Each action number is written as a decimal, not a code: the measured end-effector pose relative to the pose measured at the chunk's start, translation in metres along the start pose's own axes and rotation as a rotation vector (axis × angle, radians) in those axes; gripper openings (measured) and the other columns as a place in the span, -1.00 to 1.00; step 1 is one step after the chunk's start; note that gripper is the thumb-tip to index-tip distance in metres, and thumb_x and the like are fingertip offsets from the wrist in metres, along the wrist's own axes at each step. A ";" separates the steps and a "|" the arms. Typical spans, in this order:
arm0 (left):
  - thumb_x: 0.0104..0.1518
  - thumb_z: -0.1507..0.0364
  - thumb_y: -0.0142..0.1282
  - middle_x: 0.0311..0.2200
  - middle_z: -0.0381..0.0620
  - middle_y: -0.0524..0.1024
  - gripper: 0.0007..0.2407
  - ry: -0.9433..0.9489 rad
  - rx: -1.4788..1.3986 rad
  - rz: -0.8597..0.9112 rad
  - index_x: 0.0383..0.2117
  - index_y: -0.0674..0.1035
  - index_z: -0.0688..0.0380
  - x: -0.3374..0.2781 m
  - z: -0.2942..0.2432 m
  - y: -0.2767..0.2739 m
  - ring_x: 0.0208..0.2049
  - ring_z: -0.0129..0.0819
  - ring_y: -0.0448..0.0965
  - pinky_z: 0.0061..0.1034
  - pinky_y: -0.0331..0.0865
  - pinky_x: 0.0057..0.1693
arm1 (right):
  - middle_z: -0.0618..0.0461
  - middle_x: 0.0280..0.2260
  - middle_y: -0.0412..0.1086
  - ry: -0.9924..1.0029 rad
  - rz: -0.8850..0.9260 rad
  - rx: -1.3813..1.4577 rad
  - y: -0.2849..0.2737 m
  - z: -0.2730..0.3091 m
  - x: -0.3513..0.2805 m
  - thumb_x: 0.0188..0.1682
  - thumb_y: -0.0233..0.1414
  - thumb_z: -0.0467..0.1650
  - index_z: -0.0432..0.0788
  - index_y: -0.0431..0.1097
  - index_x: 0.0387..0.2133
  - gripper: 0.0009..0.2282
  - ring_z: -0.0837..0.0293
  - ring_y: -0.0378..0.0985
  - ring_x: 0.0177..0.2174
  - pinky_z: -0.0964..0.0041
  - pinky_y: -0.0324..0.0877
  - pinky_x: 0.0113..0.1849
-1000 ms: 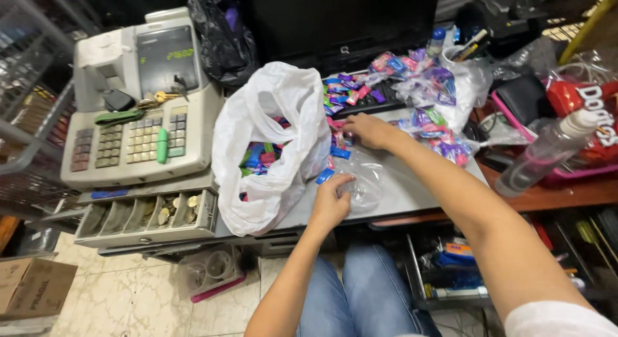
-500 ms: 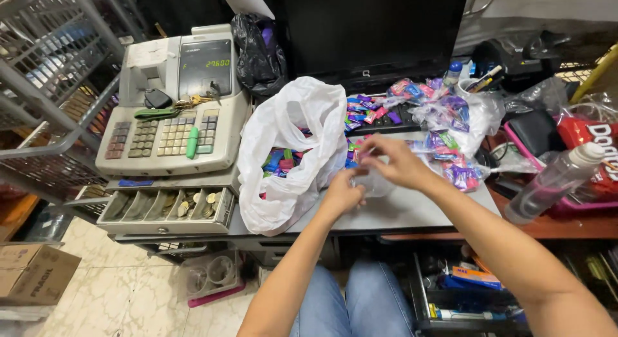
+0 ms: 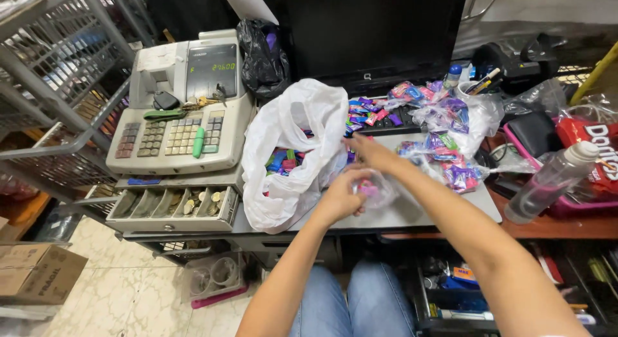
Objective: Bagging small colorful packets into plastic bags at a checkout counter
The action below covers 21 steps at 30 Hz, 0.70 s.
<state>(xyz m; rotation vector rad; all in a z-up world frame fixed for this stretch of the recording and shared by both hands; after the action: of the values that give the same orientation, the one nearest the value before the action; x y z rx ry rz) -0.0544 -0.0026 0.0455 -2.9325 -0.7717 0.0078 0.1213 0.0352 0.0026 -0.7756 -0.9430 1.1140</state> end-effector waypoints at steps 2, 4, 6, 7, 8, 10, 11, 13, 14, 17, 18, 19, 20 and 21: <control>0.02 0.71 -0.04 -0.06 0.43 0.44 -0.59 0.012 0.059 0.061 0.08 0.50 0.43 -0.014 -0.028 0.004 -0.65 -0.17 0.61 -0.52 0.56 -0.55 | -0.27 0.39 -0.05 0.064 0.141 -0.059 0.057 -0.041 0.022 -0.14 0.24 -0.09 0.16 0.12 0.33 -0.28 -0.29 0.16 0.28 -0.12 0.15 0.26; 0.04 0.70 -0.07 -0.09 0.41 0.45 -0.61 0.004 0.066 0.115 0.07 0.51 0.49 -0.024 -0.051 0.006 -0.65 -0.20 0.61 -0.55 0.59 -0.51 | 0.00 0.20 0.25 0.013 0.064 -0.311 0.104 -0.092 0.052 -0.10 0.18 -0.11 0.13 0.34 0.16 -0.48 -0.15 0.34 0.17 -0.01 0.24 0.21; 0.07 0.68 -0.07 -0.16 0.39 0.47 -0.60 -0.022 0.053 0.126 0.10 0.48 0.48 -0.009 -0.030 0.001 -0.63 -0.22 0.61 -0.59 0.59 -0.51 | 0.01 0.07 0.33 -0.017 0.000 -0.384 0.091 -0.088 0.046 -0.09 0.18 -0.20 0.12 0.38 0.10 -0.56 -0.12 0.39 0.10 0.06 0.32 0.15; 0.09 0.66 -0.07 -0.23 0.37 0.48 -0.59 -0.050 0.039 0.140 0.13 0.46 0.47 -0.001 -0.019 0.000 -0.62 -0.24 0.61 -0.62 0.60 -0.51 | 0.03 -0.06 0.41 -0.042 -0.061 -0.457 0.082 -0.084 0.042 -0.08 0.18 -0.29 0.12 0.41 0.03 -0.63 -0.09 0.45 0.02 0.12 0.40 0.10; 0.09 0.66 -0.07 -0.23 0.37 0.48 -0.59 -0.038 0.045 0.137 0.13 0.46 0.47 0.010 -0.002 -0.001 -0.62 -0.24 0.61 -0.62 0.60 -0.51 | 0.03 -0.06 0.41 -0.047 -0.073 -0.463 0.075 -0.086 0.035 -0.08 0.18 -0.29 0.12 0.41 0.03 -0.63 -0.09 0.45 0.02 0.12 0.40 0.10; 0.14 0.61 -0.03 -0.45 0.33 0.54 -0.63 -0.020 0.098 0.133 0.12 0.51 0.37 0.036 0.028 -0.003 -0.62 -0.15 0.63 -0.52 0.56 -0.54 | -0.03 -0.23 0.40 0.036 -0.056 -0.325 0.055 -0.098 0.028 -0.07 0.12 -0.34 0.06 0.50 -0.12 -0.77 -0.15 0.54 -0.15 0.08 0.55 -0.14; 0.14 0.61 -0.03 -0.45 0.33 0.54 -0.63 0.004 0.105 0.127 0.12 0.51 0.37 0.043 0.021 -0.005 -0.62 -0.15 0.63 -0.52 0.56 -0.54 | -0.03 -0.23 0.40 0.025 -0.074 -0.340 0.047 -0.110 0.036 -0.07 0.12 -0.34 0.06 0.50 -0.12 -0.77 -0.15 0.54 -0.15 0.08 0.55 -0.14; 0.12 0.62 0.00 -0.48 0.29 0.55 -0.59 -0.088 0.019 0.123 0.16 0.48 0.34 0.044 0.027 -0.003 -0.59 -0.23 0.65 -0.62 0.59 -0.50 | 0.07 -0.36 0.46 0.114 -0.046 -0.255 0.049 -0.138 0.037 -0.32 0.30 -0.37 0.13 0.56 -0.36 -0.77 -0.04 0.63 -0.22 0.13 0.59 -0.21; 0.12 0.62 0.00 -0.48 0.29 0.55 -0.59 -0.085 0.017 0.121 0.16 0.48 0.34 0.051 0.033 -0.005 -0.59 -0.23 0.65 -0.62 0.59 -0.50 | 0.07 -0.36 0.46 0.112 -0.045 -0.258 0.045 -0.143 0.039 -0.32 0.30 -0.37 0.13 0.56 -0.36 -0.77 -0.04 0.63 -0.22 0.13 0.59 -0.21; 0.14 0.63 0.03 -0.44 0.39 0.56 -0.64 -0.072 0.000 0.076 0.11 0.51 0.36 0.074 0.046 -0.014 -0.61 -0.19 0.66 -0.51 0.60 -0.52 | 0.07 -0.30 0.57 0.345 -0.105 -0.092 0.017 -0.166 0.035 -0.18 0.17 -0.44 0.19 0.62 -0.43 -0.83 -0.02 0.65 -0.15 0.15 0.56 -0.10; 0.12 0.64 0.04 -0.48 0.37 0.56 -0.63 -0.088 -0.004 0.053 0.11 0.50 0.37 0.079 0.050 -0.018 -0.61 -0.18 0.66 -0.54 0.60 -0.52 | 0.08 -0.30 0.60 0.391 -0.150 -0.033 0.003 -0.166 0.028 -0.21 0.18 -0.45 0.21 0.64 -0.44 -0.81 -0.02 0.64 -0.13 0.13 0.53 -0.05; 0.11 0.64 0.05 -0.53 0.35 0.56 -0.63 -0.104 -0.008 0.030 0.11 0.49 0.38 0.085 0.054 -0.021 -0.61 -0.18 0.66 -0.56 0.61 -0.53 | 0.09 -0.31 0.62 0.437 -0.196 0.026 -0.011 -0.167 0.020 -0.23 0.18 -0.45 0.24 0.65 -0.45 -0.79 -0.03 0.63 -0.11 0.11 0.49 -0.01; 0.11 0.64 0.05 -0.53 0.35 0.56 -0.63 -0.105 -0.007 0.033 0.11 0.49 0.38 0.092 0.061 -0.022 -0.61 -0.18 0.66 -0.56 0.61 -0.53 | 0.09 -0.31 0.62 0.440 -0.197 0.027 -0.036 -0.134 0.005 -0.23 0.18 -0.45 0.24 0.65 -0.45 -0.79 -0.03 0.63 -0.11 0.11 0.49 -0.01; 0.10 0.64 0.06 -0.55 0.35 0.56 -0.62 -0.098 -0.008 0.017 0.11 0.49 0.40 0.100 0.068 -0.025 -0.63 -0.16 0.66 -0.54 0.60 -0.52 | -0.01 -0.32 0.52 0.393 -0.290 0.383 -0.062 -0.101 -0.009 -0.21 0.18 -0.55 -0.01 0.61 -0.33 -0.78 0.02 0.58 -0.22 0.17 0.54 -0.15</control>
<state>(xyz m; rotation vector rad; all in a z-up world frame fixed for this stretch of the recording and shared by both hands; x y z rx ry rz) 0.0178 0.0756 -0.0171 -2.9648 -0.7614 0.1514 0.2360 0.0044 0.0140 -0.4969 -0.4706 0.8135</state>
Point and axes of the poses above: each hand's wrist, its own x-axis towards the middle knuckle, its own y-axis out of the palm, z = x × y, the point moved 7 cm from there along x, towards the middle knuckle
